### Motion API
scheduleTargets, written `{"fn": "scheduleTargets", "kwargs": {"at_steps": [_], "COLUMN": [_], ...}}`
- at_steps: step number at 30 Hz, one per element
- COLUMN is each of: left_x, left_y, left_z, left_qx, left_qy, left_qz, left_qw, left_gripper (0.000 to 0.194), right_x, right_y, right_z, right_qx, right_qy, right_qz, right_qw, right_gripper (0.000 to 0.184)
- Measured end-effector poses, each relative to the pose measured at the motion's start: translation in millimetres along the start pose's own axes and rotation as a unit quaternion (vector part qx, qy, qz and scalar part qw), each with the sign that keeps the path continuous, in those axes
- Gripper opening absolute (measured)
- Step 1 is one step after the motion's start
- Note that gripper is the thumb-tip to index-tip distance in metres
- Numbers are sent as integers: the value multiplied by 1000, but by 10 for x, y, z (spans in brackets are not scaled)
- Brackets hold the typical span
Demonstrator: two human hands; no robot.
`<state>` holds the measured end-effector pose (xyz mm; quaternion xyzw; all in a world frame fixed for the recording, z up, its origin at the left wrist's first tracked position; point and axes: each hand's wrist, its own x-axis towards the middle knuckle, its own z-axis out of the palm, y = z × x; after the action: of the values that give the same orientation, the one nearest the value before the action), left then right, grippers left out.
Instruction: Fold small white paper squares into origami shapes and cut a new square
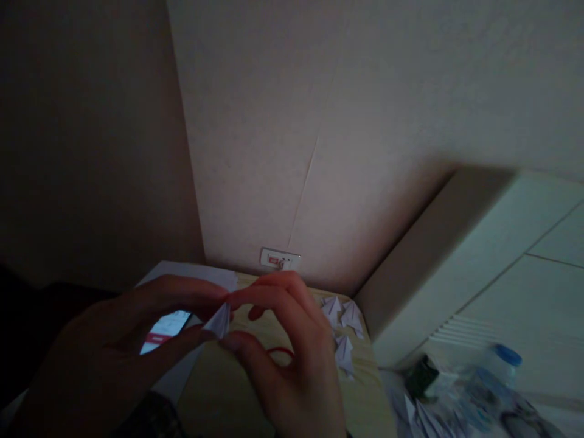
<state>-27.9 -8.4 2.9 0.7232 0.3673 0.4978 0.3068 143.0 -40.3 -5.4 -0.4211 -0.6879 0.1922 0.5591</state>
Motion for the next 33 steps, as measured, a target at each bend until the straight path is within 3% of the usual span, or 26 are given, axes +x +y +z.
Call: {"fn": "scheduleTargets", "kwargs": {"at_steps": [5, 13, 21, 28, 33], "left_x": [14, 8, 24, 16, 7], "left_y": [-3, 28, 5, 66, 68], "left_z": [16, 39, 16, 97, 109], "left_qx": [-29, -52, -48, -132, -171], "left_qy": [-8, 24, -16, 18, 15], "left_qz": [-9, -58, -53, -141, -156], "left_qw": [1000, 997, 997, 981, 973], "left_gripper": [22, 15, 17, 14, 17], "right_x": [15, 25, 21, 26, 21], "right_y": [17, 4, 20, 15, -37], "right_z": [-3, 18, 18, 24, 40], "right_qx": [11, 6, 2, -2, -20], "right_qy": [12, 19, 27, 40, 38], "right_qz": [-4, 9, 3, 16, 49], "right_qw": [1000, 1000, 1000, 999, 998], "right_gripper": [9, 14, 11, 14, 18]}}
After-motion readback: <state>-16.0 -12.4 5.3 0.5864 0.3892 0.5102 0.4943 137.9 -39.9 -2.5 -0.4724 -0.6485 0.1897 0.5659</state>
